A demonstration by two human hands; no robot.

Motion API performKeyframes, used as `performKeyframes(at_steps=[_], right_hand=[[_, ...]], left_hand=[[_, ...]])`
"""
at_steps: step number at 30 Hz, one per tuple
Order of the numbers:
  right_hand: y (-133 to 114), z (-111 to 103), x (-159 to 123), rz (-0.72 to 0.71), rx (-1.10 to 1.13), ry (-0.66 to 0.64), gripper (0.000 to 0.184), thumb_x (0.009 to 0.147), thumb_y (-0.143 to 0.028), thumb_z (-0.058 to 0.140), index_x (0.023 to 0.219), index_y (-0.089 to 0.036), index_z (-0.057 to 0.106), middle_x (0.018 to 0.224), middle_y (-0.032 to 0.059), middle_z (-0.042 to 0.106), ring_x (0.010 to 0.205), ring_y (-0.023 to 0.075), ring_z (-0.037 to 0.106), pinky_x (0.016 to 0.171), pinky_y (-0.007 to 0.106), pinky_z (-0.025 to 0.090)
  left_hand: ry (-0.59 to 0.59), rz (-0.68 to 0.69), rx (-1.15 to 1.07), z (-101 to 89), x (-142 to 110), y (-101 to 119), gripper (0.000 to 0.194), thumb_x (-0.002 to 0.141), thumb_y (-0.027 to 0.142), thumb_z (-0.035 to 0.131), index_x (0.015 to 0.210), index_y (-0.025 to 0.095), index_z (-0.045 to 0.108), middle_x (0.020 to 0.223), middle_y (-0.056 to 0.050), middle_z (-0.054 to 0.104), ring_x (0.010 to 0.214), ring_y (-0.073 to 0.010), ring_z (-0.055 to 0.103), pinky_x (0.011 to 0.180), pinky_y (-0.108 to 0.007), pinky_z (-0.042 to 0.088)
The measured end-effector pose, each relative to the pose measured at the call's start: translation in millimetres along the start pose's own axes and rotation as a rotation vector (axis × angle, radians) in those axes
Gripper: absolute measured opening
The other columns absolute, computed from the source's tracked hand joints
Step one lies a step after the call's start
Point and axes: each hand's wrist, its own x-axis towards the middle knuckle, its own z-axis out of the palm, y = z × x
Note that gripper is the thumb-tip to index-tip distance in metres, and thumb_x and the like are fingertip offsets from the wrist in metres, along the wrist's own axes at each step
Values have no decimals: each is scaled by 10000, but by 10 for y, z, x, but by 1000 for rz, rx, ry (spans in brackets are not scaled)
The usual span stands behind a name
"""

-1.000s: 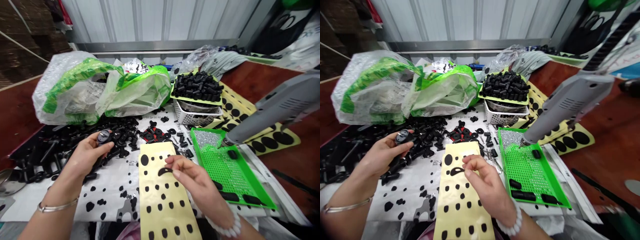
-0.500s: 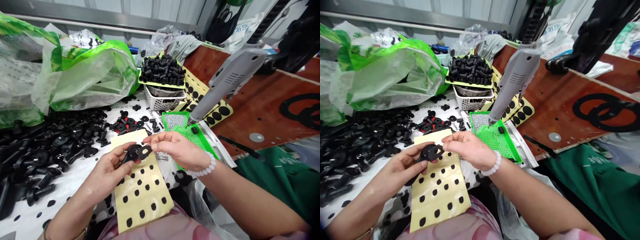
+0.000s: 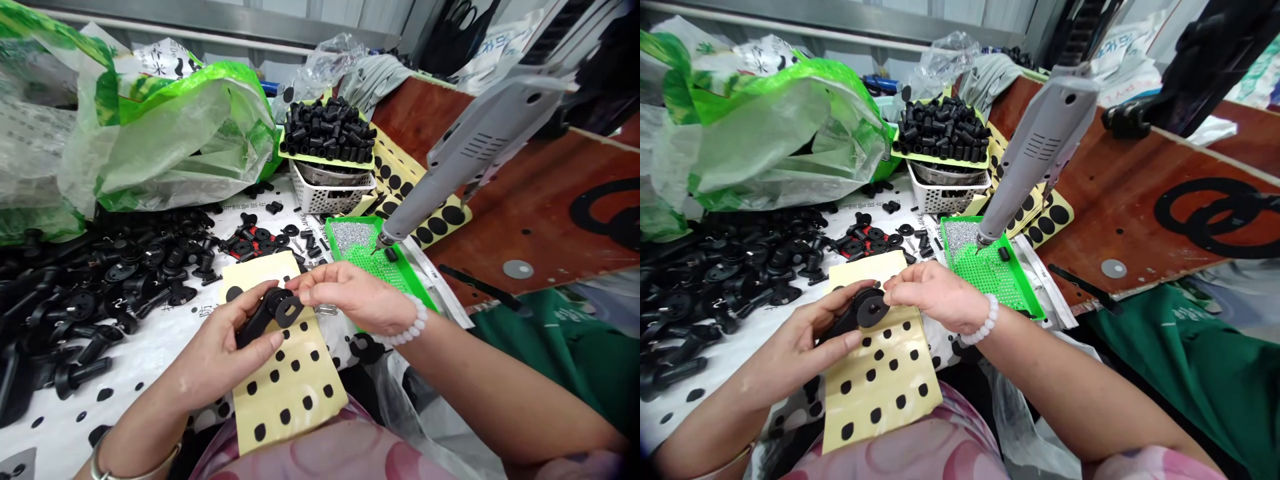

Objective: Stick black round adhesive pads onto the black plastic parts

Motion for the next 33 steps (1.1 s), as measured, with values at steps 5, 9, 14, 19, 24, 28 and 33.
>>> performKeyframes(at_steps=[5, 9, 14, 19, 24, 28, 33], right_hand=[[13, -1, 2, 24, 11, -5, 85, 670, -160, 622, 589, -181, 636, 679, 15, 619, 826, 159, 573, 669, 255, 450], [29, -8, 9, 56, 16, -2, 24, 656, -182, 653, 634, -172, 657, 754, 30, 645, 859, 155, 567, 708, 248, 444], [54, 1, 23, 59, -9, 39, 67, 620, -201, 669, 680, -172, 672, 786, 33, 654, 802, 149, 557, 703, 261, 438], [68, 13, 29, 44, -10, 20, 51, 606, -219, 659, 635, -178, 646, 757, 28, 640, 789, 152, 553, 676, 266, 431], [99, 17, 38, 36, -9, 22, 40, 599, -221, 653, 616, -187, 641, 728, 24, 634, 765, 152, 552, 667, 274, 429], [120, 17, 47, 34, -12, 34, 21, 602, -209, 651, 607, -189, 648, 732, 27, 640, 744, 148, 549, 659, 277, 428], [129, 12, 58, 31, 2, 25, 29, 607, -207, 653, 594, -184, 641, 754, 29, 645, 762, 145, 555, 687, 276, 435]], left_hand=[[2, -19, 26, 29, -12, -13, 676, 759, 363, 664, 1370, 174, 444, 1338, -113, 582, 1234, -303, 531, 967, -375, 501], [-27, -66, 25, 42, -40, 6, 702, 798, 392, 627, 1407, 147, 380, 1372, -130, 546, 1257, -290, 506, 1037, -395, 430], [-33, -62, 22, 54, -49, 6, 725, 797, 404, 625, 1415, 131, 362, 1364, -133, 550, 1251, -282, 509, 1008, -365, 453], [-18, -36, 20, 67, -53, 4, 664, 797, 395, 633, 1377, 140, 432, 1382, -123, 536, 1246, -274, 514, 1038, -351, 421], [-15, -34, 19, 82, -48, -29, 655, 809, 384, 631, 1388, 154, 429, 1385, -109, 537, 1267, -276, 494, 1063, -370, 393], [-14, -18, 19, 95, -43, -54, 619, 827, 378, 618, 1387, 185, 438, 1372, -88, 552, 1248, -270, 512, 1050, -368, 407], [0, -8, -25, 119, -42, -55, 567, 835, 368, 611, 1358, 200, 470, 1341, -72, 581, 1226, -250, 534, 1038, -341, 417]])
